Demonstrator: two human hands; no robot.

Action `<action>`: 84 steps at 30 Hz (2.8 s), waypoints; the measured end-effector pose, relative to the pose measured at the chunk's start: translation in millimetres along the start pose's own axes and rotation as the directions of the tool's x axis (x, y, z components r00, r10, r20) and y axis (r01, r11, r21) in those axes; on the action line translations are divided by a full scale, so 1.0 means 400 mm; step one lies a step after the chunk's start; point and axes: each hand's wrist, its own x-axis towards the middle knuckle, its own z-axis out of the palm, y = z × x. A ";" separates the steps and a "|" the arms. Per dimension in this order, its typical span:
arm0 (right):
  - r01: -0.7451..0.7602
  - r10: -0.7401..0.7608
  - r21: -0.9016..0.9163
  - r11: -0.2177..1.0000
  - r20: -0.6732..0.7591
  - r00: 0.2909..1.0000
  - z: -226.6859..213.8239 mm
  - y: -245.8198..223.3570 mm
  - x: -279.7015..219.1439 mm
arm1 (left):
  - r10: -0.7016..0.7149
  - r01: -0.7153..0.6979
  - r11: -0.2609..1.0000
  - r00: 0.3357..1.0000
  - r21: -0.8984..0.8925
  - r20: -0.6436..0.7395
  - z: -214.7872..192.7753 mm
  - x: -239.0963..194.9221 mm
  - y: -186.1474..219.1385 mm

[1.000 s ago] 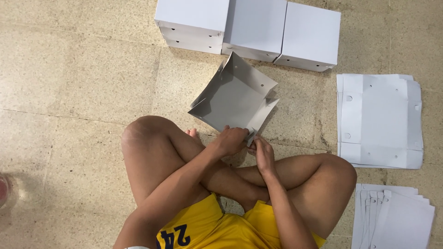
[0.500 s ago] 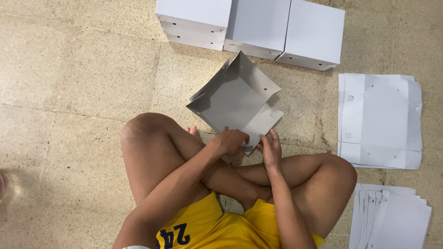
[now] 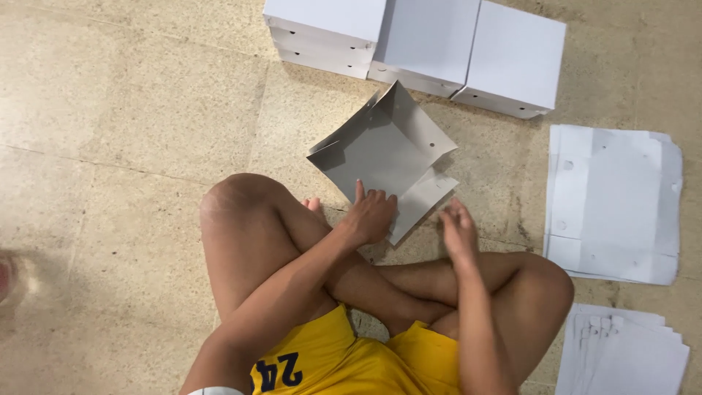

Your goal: The person sits on the floor and assembles a white cardboard box by folding the flaps and securing them with tape. They handle the flat cardboard piece, fold the sides, and apply tape to the edges to form the box structure.

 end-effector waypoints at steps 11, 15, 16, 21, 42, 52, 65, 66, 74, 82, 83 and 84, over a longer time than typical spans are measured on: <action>0.417 -0.412 0.324 0.849 -0.089 0.907 -0.075 0.053 0.309 | -0.584 0.435 0.805 0.702 -0.404 -0.408 -0.334 -0.080 -0.046; 0.394 -0.438 0.394 0.830 0.024 0.899 -0.027 -0.023 0.289 | -0.771 0.533 0.576 0.605 -0.620 -0.197 -0.257 -0.029 -0.139; 0.390 -0.434 0.401 0.829 0.021 0.901 -0.029 -0.022 0.287 | -0.768 0.535 0.582 0.609 -0.612 -0.198 -0.254 -0.021 -0.139; 0.332 -0.405 0.396 0.856 0.114 0.907 -0.038 -0.021 0.297 | -0.678 0.355 0.540 0.720 -0.763 -0.145 -0.292 0.012 -0.065; 0.428 -0.254 -0.266 0.863 0.503 0.826 -0.076 -0.028 -0.030 | -0.199 0.264 0.925 0.949 -0.272 0.243 -0.284 -0.181 0.106; 0.592 -0.566 -0.201 0.780 0.174 0.806 0.003 0.151 0.157 | -0.163 0.123 0.959 0.976 0.257 0.144 -0.010 -0.050 -0.060; 0.399 -0.399 0.019 0.917 0.114 0.910 -0.060 -0.103 -0.116 | 0.240 -0.149 0.907 0.951 0.393 -0.193 0.092 -0.067 -0.005; 0.288 -0.301 0.171 0.942 0.055 0.952 -0.067 -0.148 -0.148 | 0.275 -0.199 0.917 0.943 0.345 -0.186 0.090 -0.074 0.011; 0.107 -0.110 -0.052 0.993 -0.053 0.993 0.009 0.013 0.040 | 0.264 -0.301 0.934 0.944 0.194 0.196 0.090 -0.033 0.020; -0.317 0.166 0.709 0.630 0.276 0.947 0.077 -0.089 -0.146 | 0.275 -0.299 0.950 0.939 0.094 0.206 0.051 -0.058 0.049; -0.282 0.152 0.678 0.679 0.246 0.957 0.086 -0.093 -0.180 | 0.292 -0.294 0.956 0.935 -0.017 0.200 0.033 -0.069 0.056; -0.247 0.136 0.643 0.725 0.218 0.967 0.093 -0.098 -0.214 | 0.306 -0.286 0.950 0.932 -0.127 0.192 0.015 -0.079 0.066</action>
